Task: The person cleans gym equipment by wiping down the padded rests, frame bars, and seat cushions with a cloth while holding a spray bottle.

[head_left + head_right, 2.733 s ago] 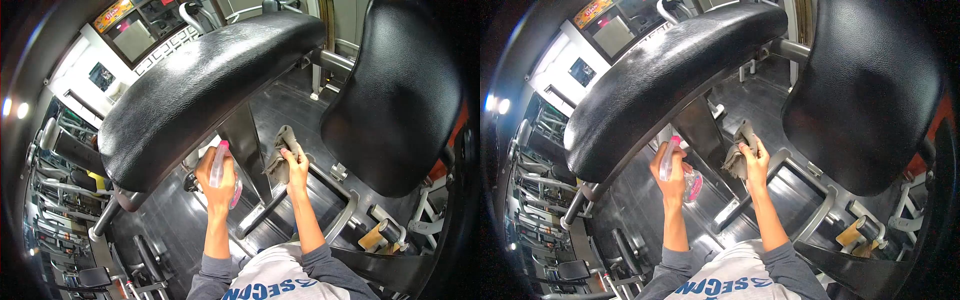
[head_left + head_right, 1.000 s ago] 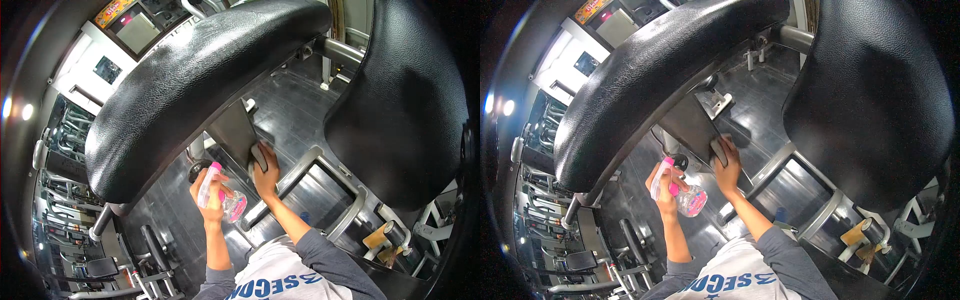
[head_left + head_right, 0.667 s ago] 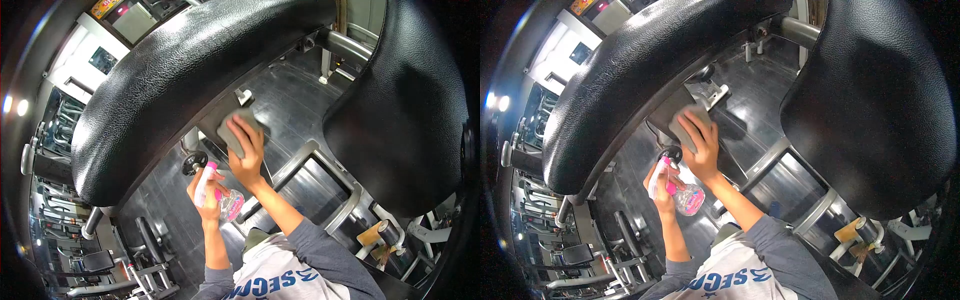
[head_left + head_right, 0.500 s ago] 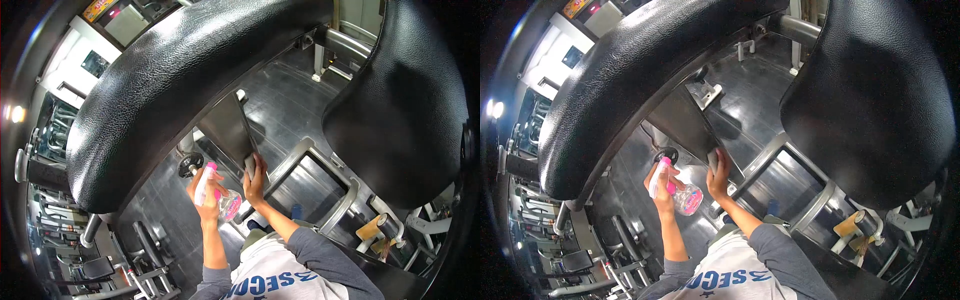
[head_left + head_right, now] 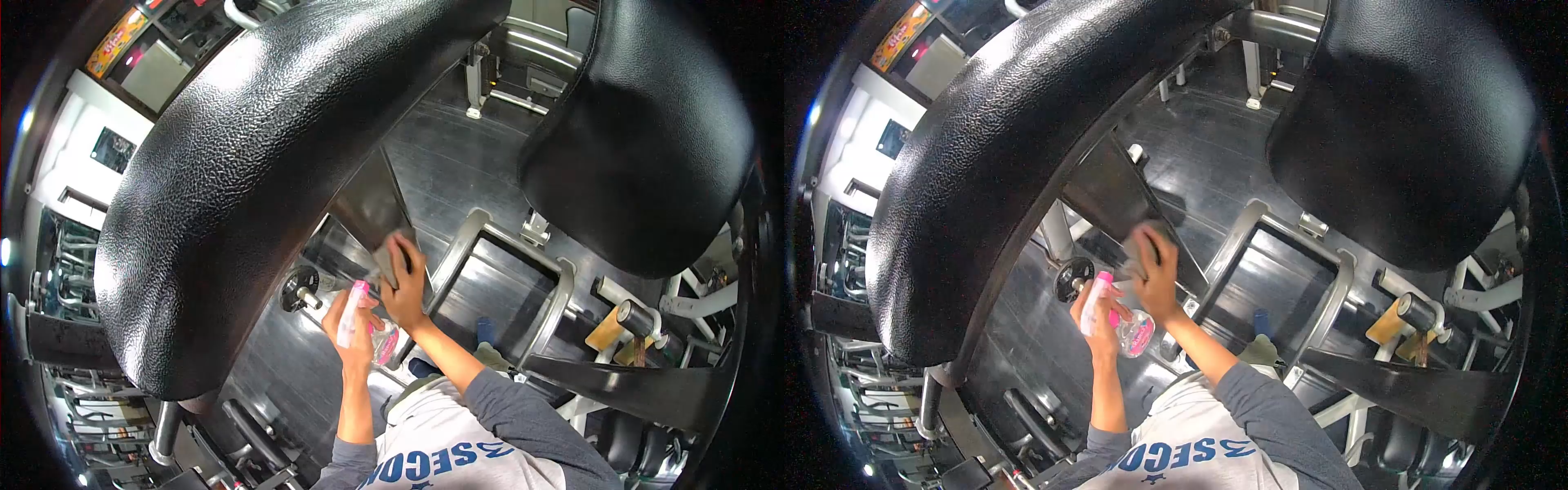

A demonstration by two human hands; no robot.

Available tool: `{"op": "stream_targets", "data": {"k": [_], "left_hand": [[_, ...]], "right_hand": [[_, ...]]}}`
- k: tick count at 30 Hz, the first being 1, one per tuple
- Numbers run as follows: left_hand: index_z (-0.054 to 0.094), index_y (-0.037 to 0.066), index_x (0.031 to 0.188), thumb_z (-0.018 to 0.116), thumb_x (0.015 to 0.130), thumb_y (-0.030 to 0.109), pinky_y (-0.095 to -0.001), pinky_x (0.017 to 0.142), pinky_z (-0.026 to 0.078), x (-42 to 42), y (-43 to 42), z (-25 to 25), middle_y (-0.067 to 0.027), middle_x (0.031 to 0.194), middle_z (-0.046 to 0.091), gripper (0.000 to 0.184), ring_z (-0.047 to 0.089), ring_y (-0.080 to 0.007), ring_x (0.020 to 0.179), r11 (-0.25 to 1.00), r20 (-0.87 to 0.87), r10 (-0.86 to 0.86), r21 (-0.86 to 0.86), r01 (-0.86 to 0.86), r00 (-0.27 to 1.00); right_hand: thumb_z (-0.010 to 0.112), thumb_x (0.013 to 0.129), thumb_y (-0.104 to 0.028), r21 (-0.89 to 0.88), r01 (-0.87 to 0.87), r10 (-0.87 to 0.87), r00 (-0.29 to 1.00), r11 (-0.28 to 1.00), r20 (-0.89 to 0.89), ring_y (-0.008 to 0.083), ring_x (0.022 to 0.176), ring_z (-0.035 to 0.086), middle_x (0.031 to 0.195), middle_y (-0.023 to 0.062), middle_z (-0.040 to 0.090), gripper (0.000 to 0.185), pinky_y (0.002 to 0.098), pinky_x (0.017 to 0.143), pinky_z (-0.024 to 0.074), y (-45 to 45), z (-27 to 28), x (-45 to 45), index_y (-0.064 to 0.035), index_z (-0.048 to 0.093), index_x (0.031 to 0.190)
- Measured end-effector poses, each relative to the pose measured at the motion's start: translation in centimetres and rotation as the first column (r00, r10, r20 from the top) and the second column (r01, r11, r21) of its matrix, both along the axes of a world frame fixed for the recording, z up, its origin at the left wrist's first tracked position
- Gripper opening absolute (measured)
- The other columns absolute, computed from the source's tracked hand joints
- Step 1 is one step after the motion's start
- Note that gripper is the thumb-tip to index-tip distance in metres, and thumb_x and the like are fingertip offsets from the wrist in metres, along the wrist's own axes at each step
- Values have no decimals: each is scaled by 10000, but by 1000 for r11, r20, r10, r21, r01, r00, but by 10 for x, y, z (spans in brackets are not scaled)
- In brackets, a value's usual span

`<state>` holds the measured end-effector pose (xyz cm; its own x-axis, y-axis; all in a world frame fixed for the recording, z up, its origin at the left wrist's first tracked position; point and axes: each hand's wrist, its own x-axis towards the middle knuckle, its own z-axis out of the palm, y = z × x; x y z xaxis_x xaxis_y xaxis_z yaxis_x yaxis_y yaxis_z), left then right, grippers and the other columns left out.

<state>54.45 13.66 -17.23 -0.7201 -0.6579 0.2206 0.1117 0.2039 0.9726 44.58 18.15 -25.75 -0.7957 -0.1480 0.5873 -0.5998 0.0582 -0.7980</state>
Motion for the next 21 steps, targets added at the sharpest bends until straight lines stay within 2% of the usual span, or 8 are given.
{"op": "stream_targets", "data": {"k": [5,6,9,12,15,17,19,21], "left_hand": [[608,-46,847,554,963,216,-275,510,472,8,-7,-15,-105,731,633,291,580,-143,483,998,60,-45,43,43,997],[608,-46,847,554,963,216,-275,510,472,9,-9,-20,-105,731,633,291,580,-143,483,997,62,-60,45,57,996],[611,-46,844,550,967,220,-279,506,471,11,-16,-27,-104,727,633,299,581,-144,481,995,91,-100,32,97,991],[614,-43,828,543,965,222,-281,501,467,9,-19,-32,-103,720,628,307,580,-146,473,996,112,-83,46,79,990],[615,-40,824,539,955,197,-282,500,464,13,-25,-47,-105,729,628,281,579,-152,471,991,134,-126,52,120,983],[617,-38,824,536,949,195,-286,497,458,14,-25,-48,-110,720,626,276,580,-156,469,993,139,-118,-8,120,983],[619,-38,826,534,949,200,-288,494,453,17,-28,-52,-108,714,623,281,580,-156,469,993,153,-116,-5,118,981],[620,-38,827,532,950,205,-291,491,448,20,-34,-54,-106,707,620,286,581,-157,469,994,163,-109,-7,112,981]], "right_hand": [[569,863,-37,122,103,-144,904,987,402,435,1290,429,1405,261,423,611,468,1109,337,-12,-160,20,-52,426,1457],[554,870,-31,162,112,-182,832,980,524,441,1292,431,1389,273,439,596,469,1110,338,-13,-174,20,-48,429,1453],[550,849,-7,124,143,-189,786,982,589,430,1303,440,1380,262,478,607,457,1119,338,-17,-152,-7,-51,437,1444],[540,806,33,-31,124,-98,898,992,428,391,1312,459,1389,216,511,623,430,1125,339,0,-43,-28,-52,473,1419],[527,786,59,-168,105,-74,981,980,181,368,1313,466,1408,184,510,626,421,1118,340,1,18,-21,-53,504,1402],[531,793,54,-178,123,-93,981,976,171,367,1320,455,1430,172,493,624,431,1114,338,-7,-3,-8,-57,505,1406],[541,797,53,-67,149,-137,978,987,157,374,1328,438,1453,164,470,620,442,1115,332,-16,-55,9,-53,502,1406],[551,816,41,84,289,-301,910,953,284,394,1375,382,1462,228,430,621,444,1145,295,-30,-125,27,-15,448,1426]]}}
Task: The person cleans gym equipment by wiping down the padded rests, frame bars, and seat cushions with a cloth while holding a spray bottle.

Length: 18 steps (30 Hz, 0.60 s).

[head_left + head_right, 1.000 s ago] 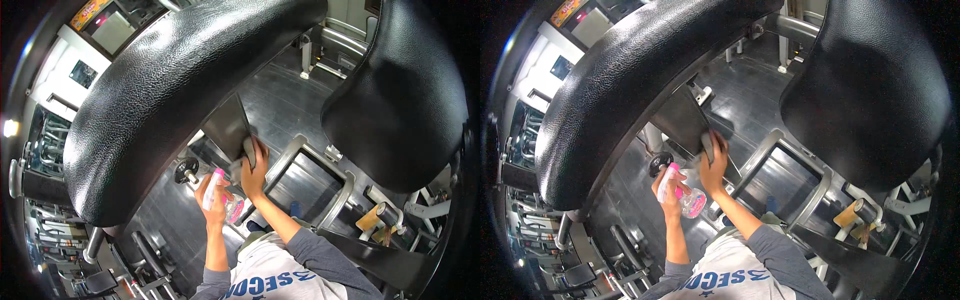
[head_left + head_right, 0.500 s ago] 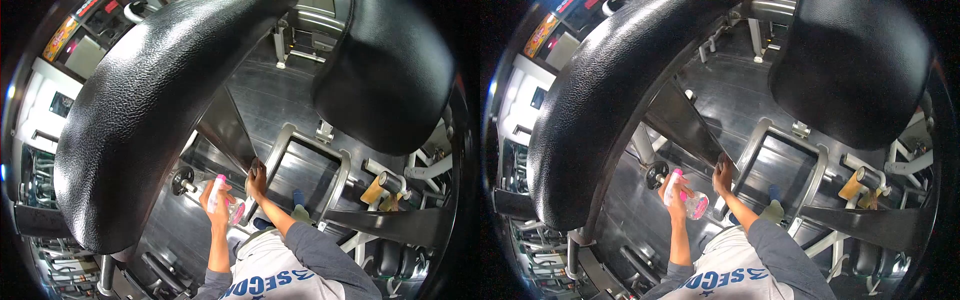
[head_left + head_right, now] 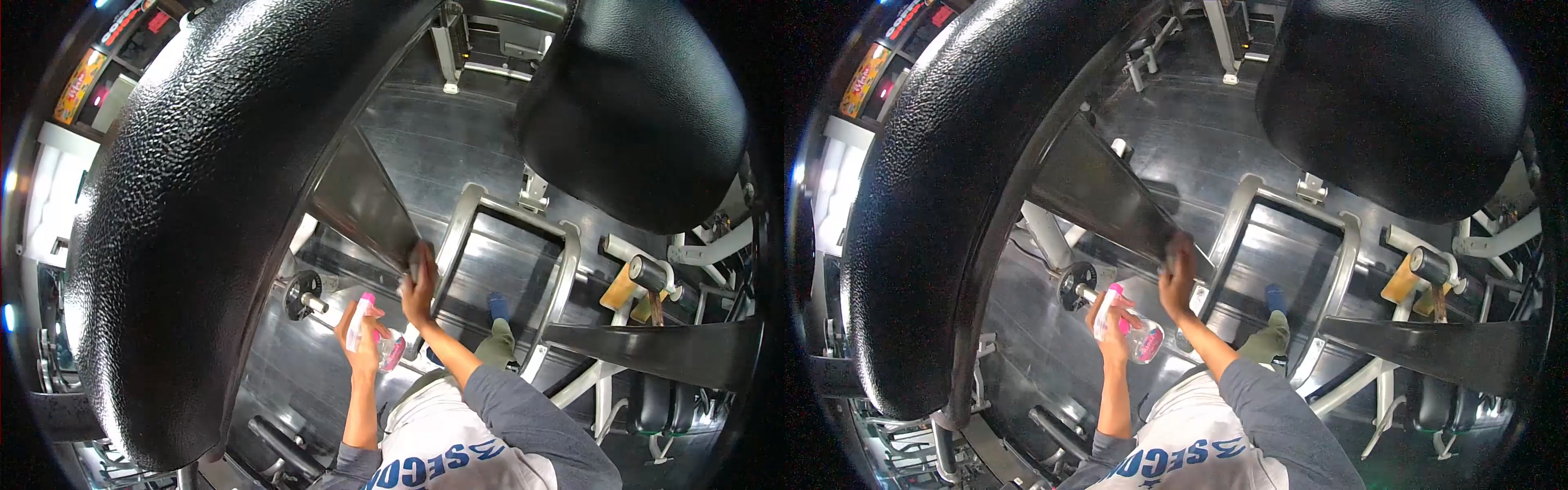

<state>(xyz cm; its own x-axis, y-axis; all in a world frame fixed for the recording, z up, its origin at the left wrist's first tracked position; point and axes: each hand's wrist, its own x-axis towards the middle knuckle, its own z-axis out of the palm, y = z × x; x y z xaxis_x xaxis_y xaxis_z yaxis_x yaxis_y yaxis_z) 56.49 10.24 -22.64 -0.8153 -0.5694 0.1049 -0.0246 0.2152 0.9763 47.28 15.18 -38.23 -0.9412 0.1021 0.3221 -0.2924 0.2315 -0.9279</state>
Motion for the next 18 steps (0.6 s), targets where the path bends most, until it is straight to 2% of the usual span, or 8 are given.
{"op": "stream_targets", "data": {"k": [3,6,8,9,11,12,13,18], "left_hand": [[624,-29,824,527,951,205,-285,487,434,5,-2,-2,-85,660,606,283,587,-153,471,1000,49,8,-26,-7,999],[629,-18,821,528,948,208,-277,496,429,3,-1,-3,-64,614,597,278,590,-151,474,999,109,49,-13,-47,993],[628,-18,817,544,955,248,-277,506,427,6,-1,-12,-65,610,599,310,590,-147,474,998,76,52,28,-54,996],[628,-18,817,544,955,248,-277,506,427,7,-2,-16,-65,610,599,310,590,-147,474,998,81,50,32,-53,995],[626,-26,812,554,957,269,-279,507,429,8,-5,-23,-77,684,616,336,592,-146,482,1000,102,-4,-4,5,995],[626,-26,812,554,957,269,-279,507,429,8,-6,-31,-77,684,616,336,592,-146,482,1000,108,-9,-1,9,994],[623,-28,805,560,955,271,-277,503,427,5,-5,-36,-80,714,619,340,596,-146,489,998,58,-27,-49,30,998],[614,-30,781,570,949,270,-275,499,426,-2,4,-36,-80,763,623,347,605,-145,508,996,43,-69,-62,71,997]], "right_hand": [[535,915,-116,39,-121,71,781,992,620,402,1371,381,1490,236,398,568,440,1158,292,-2,-145,5,-22,400,1459],[511,950,-257,130,-201,42,679,971,733,405,1081,626,1077,247,682,441,467,935,481,8,-159,-15,-6,566,1308],[462,974,-274,59,35,-62,830,998,554,397,949,677,870,230,705,404,483,832,505,2,-120,-22,-1,614,1230],[470,936,-138,-128,4,67,838,992,542,379,1101,632,1072,234,687,382,449,948,478,18,-47,-30,-19,585,1280],[476,857,1,-165,-6,34,986,986,163,376,1261,532,1299,228,593,504,429,1088,386,14,-29,-35,-42,528,1357],[483,787,71,-203,-124,169,960,971,223,381,1379,397,1477,202,440,676,434,1178,264,21,4,-31,-63,436,1448],[487,796,58,-171,-112,144,971,979,190,375,1392,381,1487,198,429,684,438,1179,260,19,18,-25,-61,412,1465],[477,857,11,-64,-85,92,988,994,123,373,1408,351,1505,191,398,646,430,1175,262,5,-44,-7,-36,364,1491]]}}
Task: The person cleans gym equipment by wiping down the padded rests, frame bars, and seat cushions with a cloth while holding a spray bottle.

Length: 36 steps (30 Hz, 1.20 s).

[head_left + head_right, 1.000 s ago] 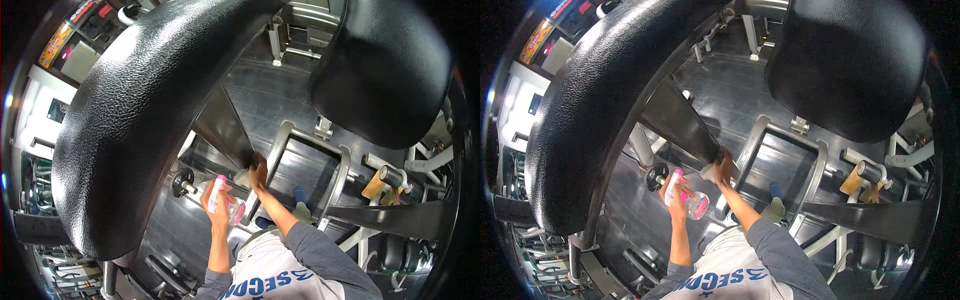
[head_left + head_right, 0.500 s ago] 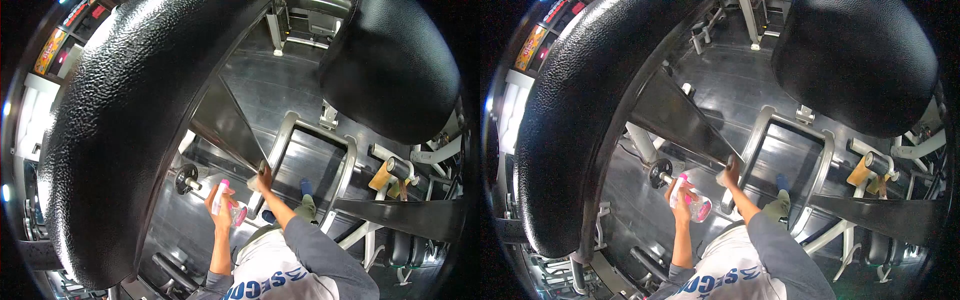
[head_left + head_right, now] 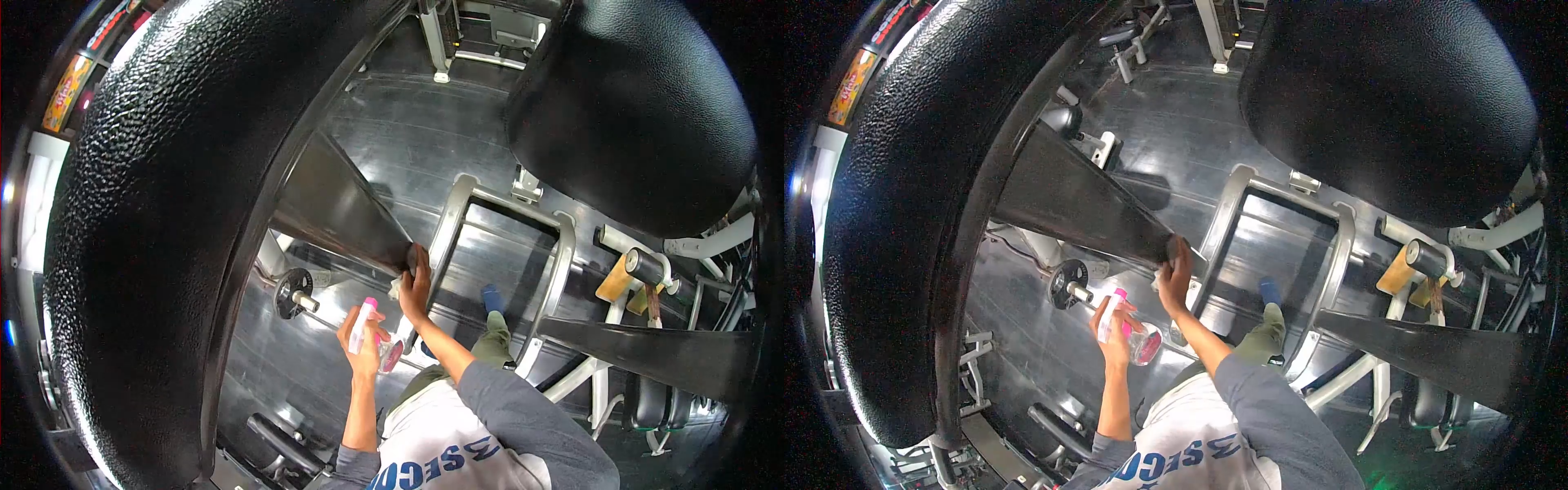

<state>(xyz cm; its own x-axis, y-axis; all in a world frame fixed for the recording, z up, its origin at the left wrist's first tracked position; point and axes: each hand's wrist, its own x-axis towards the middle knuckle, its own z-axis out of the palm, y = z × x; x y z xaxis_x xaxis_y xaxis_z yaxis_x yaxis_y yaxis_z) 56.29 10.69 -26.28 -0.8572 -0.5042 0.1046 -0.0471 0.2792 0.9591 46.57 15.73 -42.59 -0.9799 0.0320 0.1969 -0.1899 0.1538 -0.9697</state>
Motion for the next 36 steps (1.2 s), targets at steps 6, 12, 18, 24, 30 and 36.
{"op": "stream_targets", "data": {"k": [6,12,18,24,30,36], "left_hand": [[617,-7,828,581,938,252,-268,503,418,-12,16,18,-61,738,626,284,597,-124,511,991,10,-19,135,17,1000],[623,-8,835,588,917,189,-255,499,414,-40,34,31,-80,735,640,216,597,-119,512,985,-30,-93,141,97,995],[623,-46,827,605,926,205,-279,508,471,-101,65,115,-95,718,625,270,594,-129,511,953,-233,-174,205,223,957],[608,-36,944,547,971,261,-243,501,471,-178,88,183,-84,790,623,305,563,-104,506,963,-383,-214,69,259,898],[606,-13,861,587,960,199,-219,463,436,-247,109,208,-41,708,592,234,540,-72,494,970,-456,-194,44,239,869],[570,18,779,593,949,189,-234,424,416,-286,105,203,-11,654,544,242,521,-71,465,969,-484,-237,-55,242,842]], "right_hand": [[624,843,-298,-319,-57,271,678,946,684,294,773,672,822,124,712,318,438,693,497,18,-159,-19,-24,717,975],[583,873,-44,-630,-152,512,738,762,440,155,1032,607,1136,72,675,442,281,927,463,80,86,-76,39,570,1306],[561,883,6,-475,-479,538,843,738,-14,149,1188,564,1253,84,632,463,281,1035,409,182,290,-122,24,528,1344],[636,727,80,186,-380,422,846,906,-326,264,1108,644,1187,156,651,522,325,952,484,252,406,-135,-38,609,1235],[695,668,70,582,48,402,677,812,-616,346,1101,602,1252,145,597,529,405,947,500,262,481,-138,-67,646,1177],[667,716,9,738,244,563,511,629,-649,301,976,614,1101,108,634,324,391,901,506,239,543,-165,-35,678,1037]]}}
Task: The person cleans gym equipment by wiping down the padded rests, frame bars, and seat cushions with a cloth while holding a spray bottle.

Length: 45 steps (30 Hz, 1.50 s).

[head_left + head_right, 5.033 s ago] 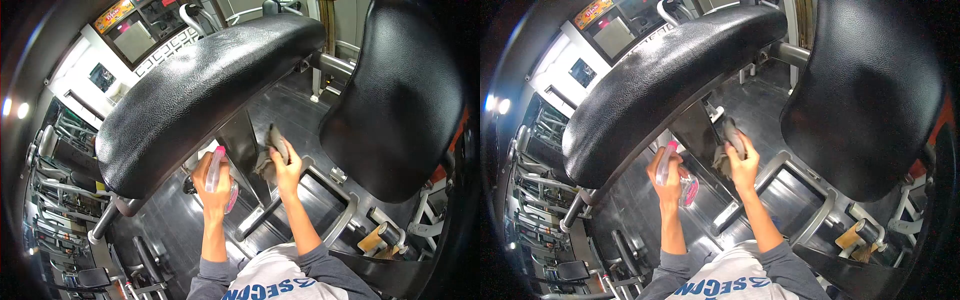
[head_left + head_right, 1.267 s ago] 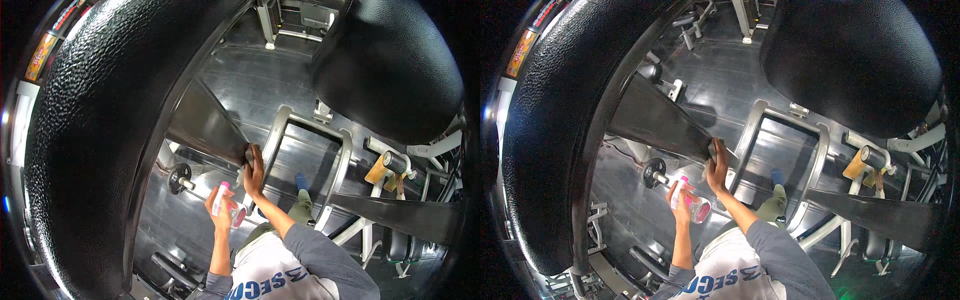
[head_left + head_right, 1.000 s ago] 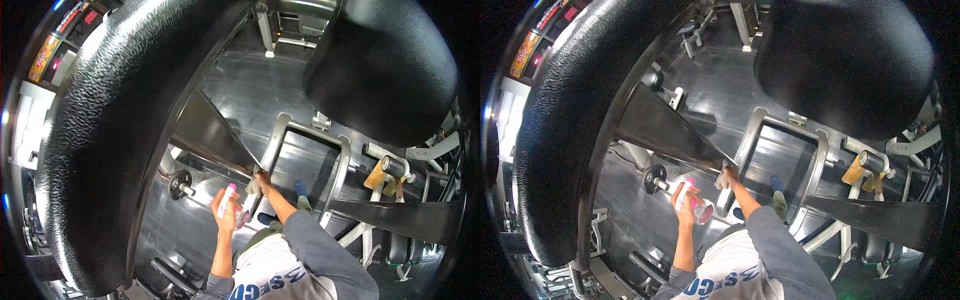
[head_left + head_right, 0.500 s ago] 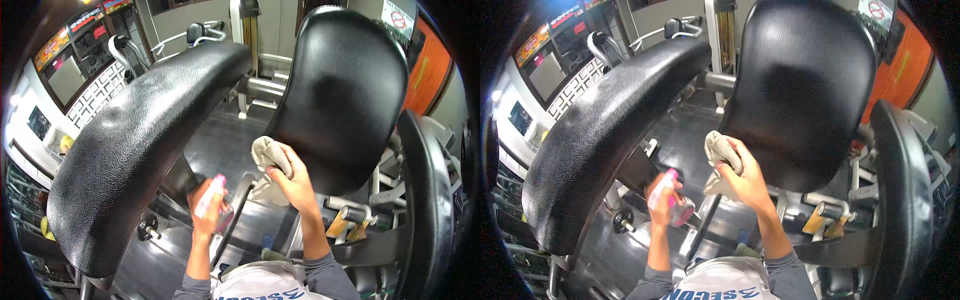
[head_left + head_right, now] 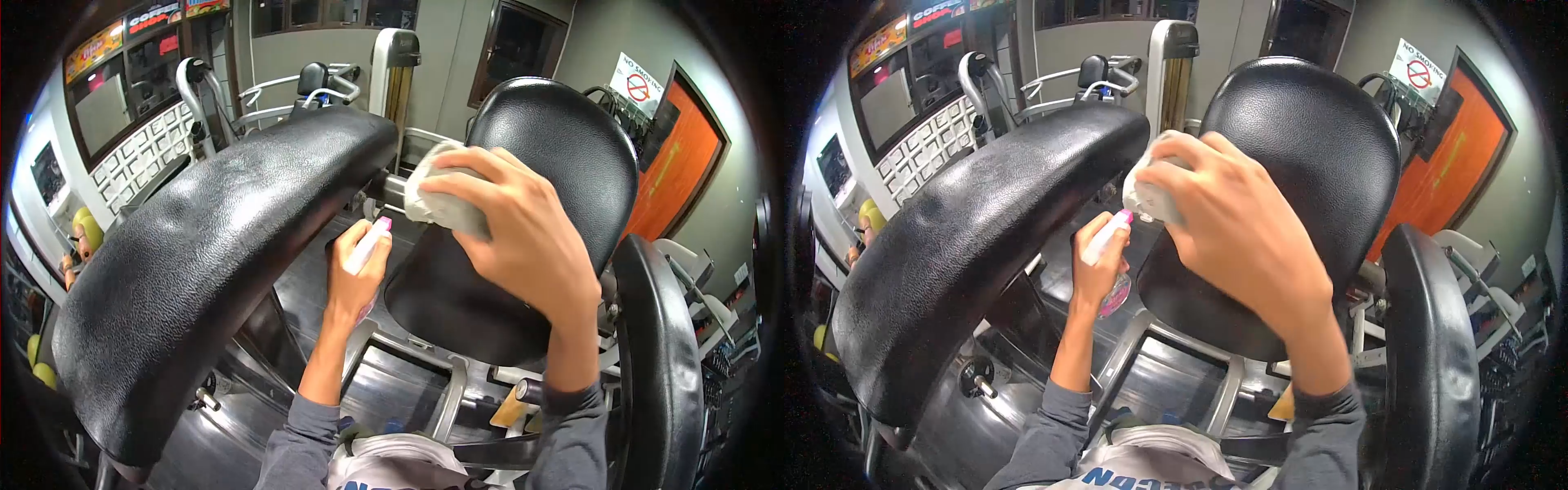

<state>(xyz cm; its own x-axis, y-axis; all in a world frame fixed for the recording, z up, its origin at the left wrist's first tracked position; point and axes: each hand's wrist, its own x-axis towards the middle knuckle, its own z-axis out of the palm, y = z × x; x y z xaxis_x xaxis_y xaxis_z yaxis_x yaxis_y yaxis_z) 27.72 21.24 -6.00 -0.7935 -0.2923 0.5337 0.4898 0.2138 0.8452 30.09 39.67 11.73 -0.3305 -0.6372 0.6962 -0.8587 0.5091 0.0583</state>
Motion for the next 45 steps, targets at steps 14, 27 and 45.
{"op": "stream_targets", "data": {"k": [14,27,45], "left_hand": [[586,12,826,623,894,139,-397,641,452,-9,-21,-20,-150,736,584,149,583,-319,676,996,16,16,-92,-15,1000],[616,3,792,629,903,167,-272,460,411,10,-34,-32,-30,672,590,199,530,-114,506,999,-1,-44,21,44,999],[639,-10,870,592,928,179,-269,452,431,10,-33,-37,-47,739,630,203,549,-102,515,977,18,-213,-16,213,977]], "right_hand": [[641,771,-124,683,216,11,950,698,-313,251,972,605,986,94,620,139,340,791,581,-70,-41,-100,-40,706,861],[693,740,-232,817,265,-71,961,512,-267,248,840,718,826,75,711,147,371,681,592,-88,-34,-118,-93,716,700],[678,773,-141,649,421,-289,907,633,-306,286,945,608,1036,122,607,87,382,687,537,-78,-65,-99,-73,728,797]]}}
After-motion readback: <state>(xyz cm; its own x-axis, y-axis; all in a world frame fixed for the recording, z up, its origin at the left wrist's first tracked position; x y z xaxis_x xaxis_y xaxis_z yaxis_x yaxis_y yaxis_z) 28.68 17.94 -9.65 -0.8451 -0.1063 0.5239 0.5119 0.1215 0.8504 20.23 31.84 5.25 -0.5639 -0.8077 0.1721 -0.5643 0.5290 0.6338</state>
